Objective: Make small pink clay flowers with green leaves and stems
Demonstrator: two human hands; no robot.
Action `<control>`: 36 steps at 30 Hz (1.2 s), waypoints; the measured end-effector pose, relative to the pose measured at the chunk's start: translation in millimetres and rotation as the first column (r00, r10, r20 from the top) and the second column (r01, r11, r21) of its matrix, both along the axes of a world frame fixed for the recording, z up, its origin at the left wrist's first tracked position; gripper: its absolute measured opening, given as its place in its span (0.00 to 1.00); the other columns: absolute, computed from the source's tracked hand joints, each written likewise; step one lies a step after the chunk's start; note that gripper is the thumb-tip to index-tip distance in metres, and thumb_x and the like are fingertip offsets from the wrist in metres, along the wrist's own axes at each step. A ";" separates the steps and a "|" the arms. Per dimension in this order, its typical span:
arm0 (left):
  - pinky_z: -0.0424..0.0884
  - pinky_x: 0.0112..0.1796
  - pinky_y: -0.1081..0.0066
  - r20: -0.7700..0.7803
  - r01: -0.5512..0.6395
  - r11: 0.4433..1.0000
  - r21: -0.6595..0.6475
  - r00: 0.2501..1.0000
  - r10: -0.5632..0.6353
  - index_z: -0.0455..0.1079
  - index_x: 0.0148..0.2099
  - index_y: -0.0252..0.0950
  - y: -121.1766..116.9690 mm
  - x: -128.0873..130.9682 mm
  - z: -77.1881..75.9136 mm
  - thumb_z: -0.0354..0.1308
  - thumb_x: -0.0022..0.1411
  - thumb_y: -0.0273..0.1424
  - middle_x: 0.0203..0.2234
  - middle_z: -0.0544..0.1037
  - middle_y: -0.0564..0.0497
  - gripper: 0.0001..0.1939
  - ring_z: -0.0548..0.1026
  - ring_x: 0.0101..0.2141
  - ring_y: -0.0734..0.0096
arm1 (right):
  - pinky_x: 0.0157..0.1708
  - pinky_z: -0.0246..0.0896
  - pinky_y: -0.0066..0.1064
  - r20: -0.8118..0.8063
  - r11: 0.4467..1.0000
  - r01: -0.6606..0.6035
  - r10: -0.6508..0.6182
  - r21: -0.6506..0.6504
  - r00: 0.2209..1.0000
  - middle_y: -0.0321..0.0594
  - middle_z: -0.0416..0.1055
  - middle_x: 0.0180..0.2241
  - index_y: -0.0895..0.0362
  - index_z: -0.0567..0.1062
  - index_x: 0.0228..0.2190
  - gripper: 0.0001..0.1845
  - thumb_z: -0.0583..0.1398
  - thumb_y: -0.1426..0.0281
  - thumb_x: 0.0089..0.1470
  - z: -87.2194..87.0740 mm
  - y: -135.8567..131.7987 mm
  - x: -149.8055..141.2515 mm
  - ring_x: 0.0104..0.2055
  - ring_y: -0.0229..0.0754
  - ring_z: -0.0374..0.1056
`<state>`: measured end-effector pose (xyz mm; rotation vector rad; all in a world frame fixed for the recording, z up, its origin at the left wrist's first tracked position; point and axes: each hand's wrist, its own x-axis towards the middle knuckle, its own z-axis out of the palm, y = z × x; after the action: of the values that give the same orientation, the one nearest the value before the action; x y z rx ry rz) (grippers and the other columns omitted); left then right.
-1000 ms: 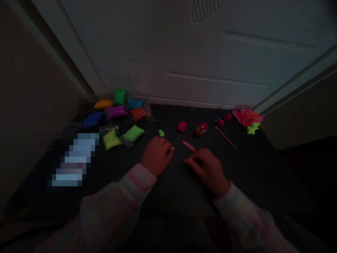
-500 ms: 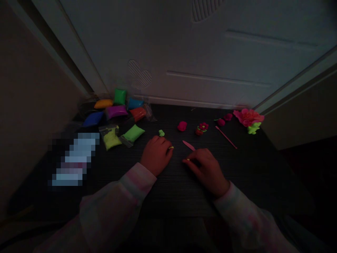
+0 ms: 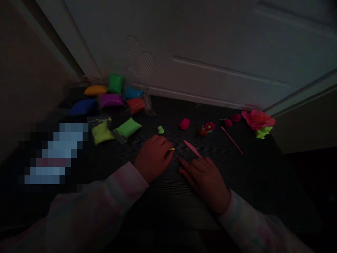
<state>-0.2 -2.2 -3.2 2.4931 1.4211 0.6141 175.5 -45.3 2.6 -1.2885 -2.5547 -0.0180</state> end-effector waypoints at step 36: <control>0.63 0.39 0.63 -0.001 -0.011 0.997 -0.072 1.000 0.011 0.68 0.36 0.34 -0.1 2.9 4.8 0.47 0.59 0.30 0.32 0.70 0.47 0.09 0.65 0.37 0.64 | 0.33 0.48 0.38 0.114 0.989 -0.072 0.087 -0.131 0.990 0.43 0.65 0.32 0.54 0.68 0.47 0.21 0.53 0.61 0.51 10.4 -6.4 18.5 0.33 0.43 0.56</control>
<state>2.7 -2.2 1.6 2.4316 1.4325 0.5538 193.9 -51.8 13.0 -1.2640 -2.7471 0.0880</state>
